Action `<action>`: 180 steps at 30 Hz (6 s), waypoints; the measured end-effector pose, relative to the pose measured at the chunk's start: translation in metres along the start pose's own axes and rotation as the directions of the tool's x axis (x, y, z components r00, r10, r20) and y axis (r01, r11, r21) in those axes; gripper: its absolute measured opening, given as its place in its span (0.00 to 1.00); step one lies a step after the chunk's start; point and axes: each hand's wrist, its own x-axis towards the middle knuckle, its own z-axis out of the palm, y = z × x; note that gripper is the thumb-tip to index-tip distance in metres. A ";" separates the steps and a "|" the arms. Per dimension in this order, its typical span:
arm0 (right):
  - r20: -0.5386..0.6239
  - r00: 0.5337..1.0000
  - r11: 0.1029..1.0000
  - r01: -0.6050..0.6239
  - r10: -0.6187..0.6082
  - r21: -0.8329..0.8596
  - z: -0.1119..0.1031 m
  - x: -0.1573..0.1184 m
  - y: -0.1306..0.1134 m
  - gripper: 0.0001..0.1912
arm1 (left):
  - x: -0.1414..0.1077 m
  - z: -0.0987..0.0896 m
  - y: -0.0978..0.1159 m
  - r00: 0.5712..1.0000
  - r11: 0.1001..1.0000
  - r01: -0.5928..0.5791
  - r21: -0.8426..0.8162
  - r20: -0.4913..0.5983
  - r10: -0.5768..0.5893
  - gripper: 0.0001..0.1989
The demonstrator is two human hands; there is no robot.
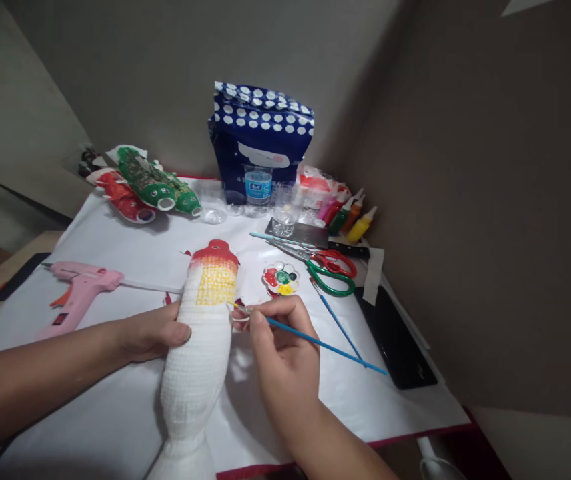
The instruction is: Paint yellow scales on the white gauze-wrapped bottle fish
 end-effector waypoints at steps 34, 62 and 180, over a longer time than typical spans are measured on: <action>0.051 0.999 1.000 0.001 -0.001 0.001 0.002 0.001 -0.007 0.05 | 0.000 0.003 0.002 1.000 1.000 -0.007 -0.006 -0.017 0.006 0.37; 0.188 0.982 0.721 0.112 0.025 -0.684 -0.069 0.077 0.028 0.05 | -0.001 -0.004 0.003 0.998 0.993 0.037 -0.109 -0.039 -0.042 0.30; 0.205 0.978 0.740 0.106 0.043 -0.665 -0.075 0.079 0.017 0.07 | -0.001 -0.007 0.010 0.989 0.988 0.081 -0.133 0.134 -0.063 0.29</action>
